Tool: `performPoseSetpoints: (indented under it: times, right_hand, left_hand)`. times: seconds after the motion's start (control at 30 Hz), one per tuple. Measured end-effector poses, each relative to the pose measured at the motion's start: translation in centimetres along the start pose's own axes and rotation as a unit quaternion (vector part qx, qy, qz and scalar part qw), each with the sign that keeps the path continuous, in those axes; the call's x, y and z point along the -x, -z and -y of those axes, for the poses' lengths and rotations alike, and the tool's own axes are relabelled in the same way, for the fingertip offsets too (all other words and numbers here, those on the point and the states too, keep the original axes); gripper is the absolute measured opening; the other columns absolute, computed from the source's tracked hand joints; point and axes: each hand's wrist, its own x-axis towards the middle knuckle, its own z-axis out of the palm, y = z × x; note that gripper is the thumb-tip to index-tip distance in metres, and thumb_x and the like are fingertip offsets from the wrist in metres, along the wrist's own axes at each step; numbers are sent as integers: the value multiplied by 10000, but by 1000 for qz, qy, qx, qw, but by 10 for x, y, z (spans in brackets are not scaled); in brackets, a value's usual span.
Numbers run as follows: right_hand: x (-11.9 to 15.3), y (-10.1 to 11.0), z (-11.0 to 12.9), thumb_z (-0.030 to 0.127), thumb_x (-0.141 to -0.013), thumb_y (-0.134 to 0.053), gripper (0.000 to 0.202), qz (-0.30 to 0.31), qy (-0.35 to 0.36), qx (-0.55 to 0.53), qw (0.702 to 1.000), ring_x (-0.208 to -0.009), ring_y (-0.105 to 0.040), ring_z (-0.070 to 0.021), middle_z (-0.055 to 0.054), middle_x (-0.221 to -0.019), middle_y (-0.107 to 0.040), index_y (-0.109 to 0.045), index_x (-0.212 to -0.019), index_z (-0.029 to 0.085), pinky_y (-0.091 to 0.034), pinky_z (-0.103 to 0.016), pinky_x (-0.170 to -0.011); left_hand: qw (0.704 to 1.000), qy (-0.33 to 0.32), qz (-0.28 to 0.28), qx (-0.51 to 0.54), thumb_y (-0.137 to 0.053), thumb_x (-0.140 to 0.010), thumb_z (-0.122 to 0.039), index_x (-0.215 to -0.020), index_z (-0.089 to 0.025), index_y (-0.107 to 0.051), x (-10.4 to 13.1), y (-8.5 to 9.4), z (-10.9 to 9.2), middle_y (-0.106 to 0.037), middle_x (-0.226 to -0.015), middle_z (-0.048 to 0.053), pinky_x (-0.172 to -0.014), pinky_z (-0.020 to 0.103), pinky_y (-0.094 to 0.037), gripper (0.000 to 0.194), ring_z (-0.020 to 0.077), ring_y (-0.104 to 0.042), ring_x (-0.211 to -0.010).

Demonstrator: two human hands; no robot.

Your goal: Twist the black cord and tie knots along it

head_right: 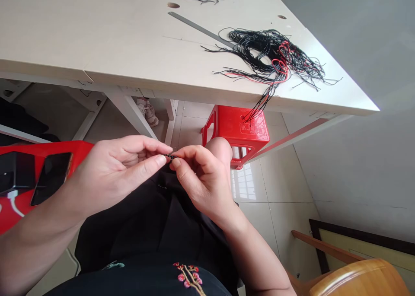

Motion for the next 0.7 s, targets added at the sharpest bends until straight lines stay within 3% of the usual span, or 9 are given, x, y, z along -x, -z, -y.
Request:
performPoseSetpoints:
  times: [0.2, 0.37, 0.57, 0.7]
  right_hand:
    - [-1, -6, 5, 216, -858, -607, 35, -8, -55, -113, 992, -539, -499, -84, 36, -637, -558, -596, -826, 205, -392, -221, -475]
    - [-2, -8, 6, 205, -824, -630, 60, -14, -61, -153, 986, -496, -444, -66, 55, -602, -537, -587, -783, 210, -351, -208, -444]
    - [-4, -6, 6, 224, -836, -629, 54, 12, -98, -189, 977, -553, -518, -74, 36, -662, -573, -592, -799, 208, -410, -197, -479]
    - [-5, -9, 7, 193, -795, -622, 65, -6, -84, -178, 980, -456, -366, -54, 63, -560, -495, -578, -748, 207, -293, -197, -405]
  left_hand:
    - [997, 1, 25, -69, -602, -871, -248, -783, -195, -696, -1, 3, 3, -669, -682, -65, -545, 94, -455, 139, 48, -591, -607]
    - [995, -14, 10, -97, -579, -866, -237, -754, -185, -675, -1, 1, 2, -630, -655, -64, -524, 111, -420, 156, 50, -535, -583]
    - [996, -17, -3, -89, -573, -843, -212, -688, -178, -645, -2, -1, -1, -570, -583, -73, -474, 119, -374, 174, 44, -469, -521]
    - [998, 3, 3, -70, -573, -828, -204, -653, -174, -619, -3, -3, -2, -496, -536, -79, -449, 125, -338, 182, 41, -413, -496]
